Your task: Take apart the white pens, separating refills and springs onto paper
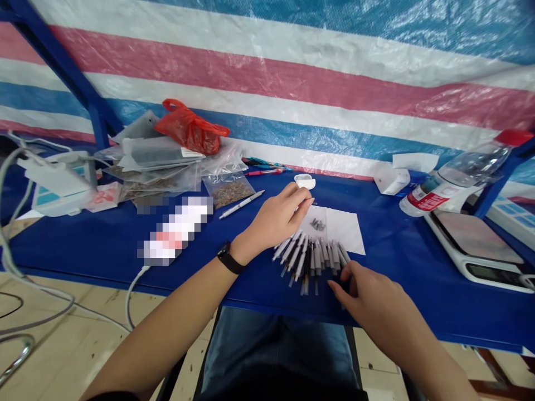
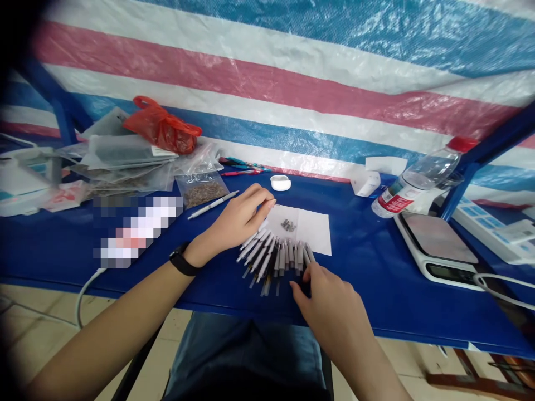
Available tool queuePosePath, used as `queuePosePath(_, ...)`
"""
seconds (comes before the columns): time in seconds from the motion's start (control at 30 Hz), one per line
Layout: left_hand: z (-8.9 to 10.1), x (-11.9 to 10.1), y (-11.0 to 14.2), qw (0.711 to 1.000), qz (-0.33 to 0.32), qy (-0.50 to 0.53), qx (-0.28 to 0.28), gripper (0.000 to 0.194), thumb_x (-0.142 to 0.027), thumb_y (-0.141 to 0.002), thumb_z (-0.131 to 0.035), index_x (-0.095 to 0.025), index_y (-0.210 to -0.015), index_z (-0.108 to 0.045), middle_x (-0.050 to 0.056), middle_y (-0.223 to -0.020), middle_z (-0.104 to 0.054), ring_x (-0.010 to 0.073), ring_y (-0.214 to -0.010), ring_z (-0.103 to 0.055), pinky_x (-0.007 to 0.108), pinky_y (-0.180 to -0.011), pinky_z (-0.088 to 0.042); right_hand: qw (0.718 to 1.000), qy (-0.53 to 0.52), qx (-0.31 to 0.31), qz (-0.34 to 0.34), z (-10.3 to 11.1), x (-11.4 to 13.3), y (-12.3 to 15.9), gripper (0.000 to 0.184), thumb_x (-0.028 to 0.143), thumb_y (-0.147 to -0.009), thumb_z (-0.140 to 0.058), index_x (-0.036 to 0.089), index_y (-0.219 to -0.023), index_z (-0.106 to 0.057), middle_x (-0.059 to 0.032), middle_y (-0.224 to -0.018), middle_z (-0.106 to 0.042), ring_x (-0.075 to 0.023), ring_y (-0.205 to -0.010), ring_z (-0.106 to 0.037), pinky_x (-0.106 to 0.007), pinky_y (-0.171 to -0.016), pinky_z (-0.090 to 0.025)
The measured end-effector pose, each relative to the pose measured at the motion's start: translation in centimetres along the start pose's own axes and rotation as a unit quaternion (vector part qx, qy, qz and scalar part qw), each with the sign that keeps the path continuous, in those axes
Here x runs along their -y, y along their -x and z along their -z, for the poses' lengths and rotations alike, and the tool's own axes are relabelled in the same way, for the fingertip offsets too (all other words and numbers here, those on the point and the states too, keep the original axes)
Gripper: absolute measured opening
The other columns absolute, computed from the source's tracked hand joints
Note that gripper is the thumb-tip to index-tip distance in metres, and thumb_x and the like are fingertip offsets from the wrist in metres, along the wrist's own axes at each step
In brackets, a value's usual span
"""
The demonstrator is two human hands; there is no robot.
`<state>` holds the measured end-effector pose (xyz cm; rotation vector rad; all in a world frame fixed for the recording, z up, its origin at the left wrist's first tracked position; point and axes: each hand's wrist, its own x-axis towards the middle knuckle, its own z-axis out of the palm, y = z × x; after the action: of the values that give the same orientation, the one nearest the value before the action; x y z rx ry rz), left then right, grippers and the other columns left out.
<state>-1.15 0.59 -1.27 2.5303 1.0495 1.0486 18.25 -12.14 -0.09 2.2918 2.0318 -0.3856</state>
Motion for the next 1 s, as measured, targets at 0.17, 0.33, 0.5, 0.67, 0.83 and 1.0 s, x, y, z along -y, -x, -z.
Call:
queuePosePath(0.17, 0.1, 0.1, 0.0, 1.000, 0.002, -0.020, 0.001, 0.022, -0.026, -0.108, -0.035, -0.019, -0.099, -0.054, 0.006, -0.097, -0.058, 0.0146, -0.070, -0.056, 0.029, -0.067, -0.044, 0.999, -0.033, 0.026, 0.008, -0.5, -0.4, -0.8, 0.020, 0.030, -0.093, -0.052, 0.022, -0.077, -0.060, -0.0032, -0.068, -0.068, -0.0233, -0.067, -0.067, -0.029, -0.058, -0.033)
queuePosePath(0.33, 0.3, 0.0, 0.0, 1.000, 0.004, -0.029, 0.006, 0.024, -0.028, -0.109, -0.033, -0.019, -0.102, -0.055, 0.006, -0.099, -0.059, 0.0147, -0.071, -0.058, 0.028, -0.066, -0.044, 0.998, -0.049, 0.029, -0.029, -0.5, -0.6, -0.6, 0.016, 0.030, -0.085, -0.058, 0.024, -0.070, -0.058, -0.0009, -0.063, -0.065, -0.0211, -0.060, -0.063, -0.029, -0.057, -0.033)
queuePosePath(0.5, 0.3, -0.2, 0.0, 1.000, 0.004, -0.023, 0.019, 0.024, -0.027, -0.109, -0.034, -0.019, -0.102, -0.055, 0.006, -0.098, -0.059, 0.0138, -0.068, -0.055, 0.029, -0.065, -0.043, 0.997, -0.058, 0.028, -0.031, -0.1, -0.2, 0.0, 0.016, 0.025, -0.078, -0.062, 0.025, -0.063, -0.055, 0.0000, -0.056, -0.063, -0.0216, -0.053, -0.060, -0.029, -0.053, -0.033)
queuePosePath(0.67, 0.3, -0.2, 0.0, 1.000, 0.002, -0.018, 0.022, 0.023, -0.027, -0.108, -0.035, -0.019, -0.102, -0.056, 0.006, -0.098, -0.059, 0.0134, -0.066, -0.054, 0.028, -0.063, -0.042, 0.996, -0.081, -0.026, 0.006, -0.6, -1.5, 0.7, 0.019, 0.023, -0.075, -0.061, 0.026, -0.058, -0.052, 0.0011, -0.048, -0.059, -0.0213, -0.044, -0.057, -0.028, -0.047, -0.030)
queuePosePath(0.83, 0.3, -0.2, -0.1, 0.999, 0.001, -0.023, 0.025, 0.025, -0.028, -0.108, -0.035, -0.018, -0.102, -0.057, 0.006, -0.098, -0.059, 0.0127, -0.064, -0.054, 0.027, -0.061, -0.041, 0.989, -0.139, 0.029, 0.035, -0.3, -2.8, 1.6, 0.017, 0.019, -0.071, -0.061, 0.025, -0.059, -0.051, 0.0036, -0.046, -0.055, -0.0166, -0.042, -0.052, -0.026, -0.044, -0.026)
queuePosePath(1.0, 0.2, -0.3, 0.1, 0.999, -0.013, -0.015, 0.028, 0.028, -0.029, -0.107, -0.037, -0.018, -0.098, -0.061, 0.004, -0.096, -0.059, 0.0113, -0.061, -0.052, 0.027, -0.060, -0.039, 0.928, -0.340, 0.139, 0.062, 0.6, -3.9, 3.1, 0.014, 0.026, -0.076, -0.066, 0.023, -0.068, -0.055, 0.0043, -0.052, -0.058, -0.0127, -0.047, -0.051, -0.023, -0.047, -0.034)
